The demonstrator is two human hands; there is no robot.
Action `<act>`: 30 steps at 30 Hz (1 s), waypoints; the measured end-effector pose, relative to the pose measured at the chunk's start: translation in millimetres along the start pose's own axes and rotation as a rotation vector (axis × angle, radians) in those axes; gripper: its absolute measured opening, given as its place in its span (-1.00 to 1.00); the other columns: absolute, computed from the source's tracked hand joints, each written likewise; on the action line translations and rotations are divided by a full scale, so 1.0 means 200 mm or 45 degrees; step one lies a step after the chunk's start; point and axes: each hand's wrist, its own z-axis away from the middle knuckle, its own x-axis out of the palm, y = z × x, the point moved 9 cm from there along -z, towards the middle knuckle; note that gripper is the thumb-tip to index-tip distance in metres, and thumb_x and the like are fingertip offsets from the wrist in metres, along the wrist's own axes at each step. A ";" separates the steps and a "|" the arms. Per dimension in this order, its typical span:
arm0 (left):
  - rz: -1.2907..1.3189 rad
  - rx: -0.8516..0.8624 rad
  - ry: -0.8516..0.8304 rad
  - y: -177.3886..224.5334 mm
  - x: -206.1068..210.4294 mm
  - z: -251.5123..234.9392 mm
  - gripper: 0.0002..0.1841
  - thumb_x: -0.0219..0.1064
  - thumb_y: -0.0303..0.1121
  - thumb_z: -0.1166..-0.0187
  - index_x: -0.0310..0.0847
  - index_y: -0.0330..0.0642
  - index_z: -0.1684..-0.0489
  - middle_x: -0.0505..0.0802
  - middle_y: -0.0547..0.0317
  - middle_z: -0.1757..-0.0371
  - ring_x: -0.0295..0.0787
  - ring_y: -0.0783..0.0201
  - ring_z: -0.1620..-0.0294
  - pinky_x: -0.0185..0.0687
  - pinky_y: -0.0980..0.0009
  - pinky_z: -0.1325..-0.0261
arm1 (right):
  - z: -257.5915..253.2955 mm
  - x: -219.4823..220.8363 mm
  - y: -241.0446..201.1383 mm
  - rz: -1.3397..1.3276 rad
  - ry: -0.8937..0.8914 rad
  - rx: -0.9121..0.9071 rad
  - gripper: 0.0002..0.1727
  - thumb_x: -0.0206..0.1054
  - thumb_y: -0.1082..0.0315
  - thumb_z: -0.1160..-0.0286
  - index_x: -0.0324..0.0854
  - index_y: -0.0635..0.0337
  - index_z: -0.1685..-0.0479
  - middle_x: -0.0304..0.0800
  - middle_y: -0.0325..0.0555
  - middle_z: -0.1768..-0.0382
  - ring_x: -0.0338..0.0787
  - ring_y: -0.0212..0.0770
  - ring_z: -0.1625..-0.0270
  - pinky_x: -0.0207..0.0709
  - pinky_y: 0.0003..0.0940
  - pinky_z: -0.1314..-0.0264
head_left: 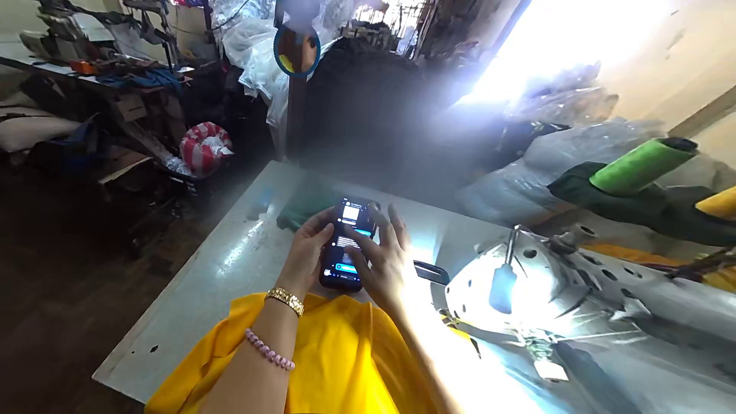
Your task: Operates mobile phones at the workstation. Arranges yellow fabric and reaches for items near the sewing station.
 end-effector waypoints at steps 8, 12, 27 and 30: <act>0.026 0.007 -0.032 0.00 0.01 0.01 -0.67 0.14 -0.34 -0.79 0.61 0.06 -0.44 0.84 0.09 -0.18 0.86 0.25 0.01 0.80 0.28 -0.06 | 0.00 -0.09 0.01 0.003 0.092 0.060 -0.57 0.20 -0.05 -0.62 0.81 -0.05 -0.20 0.62 0.06 -0.50 0.38 0.31 -0.67 0.24 0.34 -0.61; 0.106 -0.021 -0.011 0.00 0.00 0.00 -0.69 0.14 -0.37 -0.79 0.64 0.01 -0.39 0.85 0.06 -0.15 0.88 0.24 0.04 0.82 0.28 -0.03 | -0.07 -0.08 0.05 0.187 0.043 0.142 -0.35 0.16 -0.17 -0.62 0.51 -0.13 -0.65 0.32 0.22 -0.71 0.15 0.41 -0.79 0.06 0.42 -0.70; 0.053 0.002 -0.027 0.01 0.01 0.01 -0.66 0.09 -0.35 -0.82 0.60 0.01 -0.46 0.84 0.07 -0.20 0.86 0.23 -0.05 0.80 0.25 -0.12 | 0.02 -0.14 0.14 -0.229 0.196 0.198 -0.61 0.21 0.03 -0.66 0.79 0.11 -0.09 0.71 0.07 -0.37 0.56 0.19 -0.52 0.40 0.18 -0.50; 0.042 -0.005 -0.003 0.01 0.00 0.00 -0.66 0.10 -0.35 -0.81 0.60 0.02 -0.46 0.83 0.08 -0.21 0.86 0.23 -0.05 0.80 0.25 -0.11 | -0.01 -0.11 0.20 -0.402 0.173 0.438 -0.48 0.31 0.13 -0.60 0.55 0.27 -0.43 0.65 0.19 -0.37 0.60 0.18 -0.41 0.45 0.20 -0.37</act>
